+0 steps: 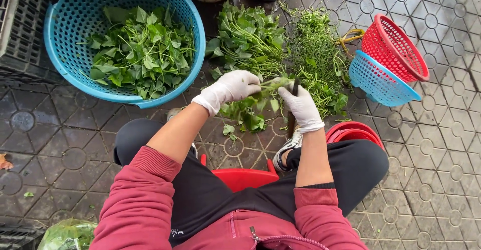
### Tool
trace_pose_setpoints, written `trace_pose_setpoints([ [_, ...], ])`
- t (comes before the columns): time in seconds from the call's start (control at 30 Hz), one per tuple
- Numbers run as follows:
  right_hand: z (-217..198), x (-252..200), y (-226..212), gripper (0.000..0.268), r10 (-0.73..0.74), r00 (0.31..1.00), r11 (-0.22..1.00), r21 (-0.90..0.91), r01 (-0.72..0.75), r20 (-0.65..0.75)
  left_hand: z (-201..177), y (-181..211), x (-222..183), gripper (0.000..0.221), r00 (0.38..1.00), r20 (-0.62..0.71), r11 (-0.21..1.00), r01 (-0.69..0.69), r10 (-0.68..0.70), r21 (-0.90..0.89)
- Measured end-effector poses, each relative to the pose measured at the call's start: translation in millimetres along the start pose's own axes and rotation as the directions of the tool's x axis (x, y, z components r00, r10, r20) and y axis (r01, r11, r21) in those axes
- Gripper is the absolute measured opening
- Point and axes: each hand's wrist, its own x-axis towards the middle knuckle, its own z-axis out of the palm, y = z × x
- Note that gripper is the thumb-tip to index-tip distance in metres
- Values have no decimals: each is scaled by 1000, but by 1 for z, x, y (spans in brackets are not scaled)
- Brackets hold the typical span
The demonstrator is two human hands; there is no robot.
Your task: Trimming the stems and roots of leafy greens using a knife and sorting them into baskets.
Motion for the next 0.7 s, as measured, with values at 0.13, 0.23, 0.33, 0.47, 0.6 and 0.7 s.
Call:
trace_pose_setpoints([
  [0.13, 22, -5, -16, 80, 327, 941, 939, -85, -334, -84, 13, -41, 27, 24, 976, -189, 983, 135, -110, 125],
  [0.23, 34, -8, -16, 90, 290, 957, 957, 12, -290, 2, 24, -69, 55, 26, 943, -301, 969, 193, -140, 156],
  [0.33, 45, -5, -17, 64, 308, 951, 943, 134, -305, 4, 30, -67, 53, 22, 920, -392, 965, 76, 30, 250],
  [0.47, 45, 11, 18, 86, 316, 948, 921, 254, -296, -43, 50, -61, 39, 17, 755, -479, 769, -53, 449, 637],
  [0.6, 67, 2, 12, 45, 379, 925, 857, 388, -338, -31, 65, -56, 33, 13, 843, -375, 809, -112, 384, 577],
  [0.7, 82, -4, -8, 46, 410, 910, 815, 473, -335, -62, 69, -52, 23, 20, 944, -301, 946, -31, 133, 321],
])
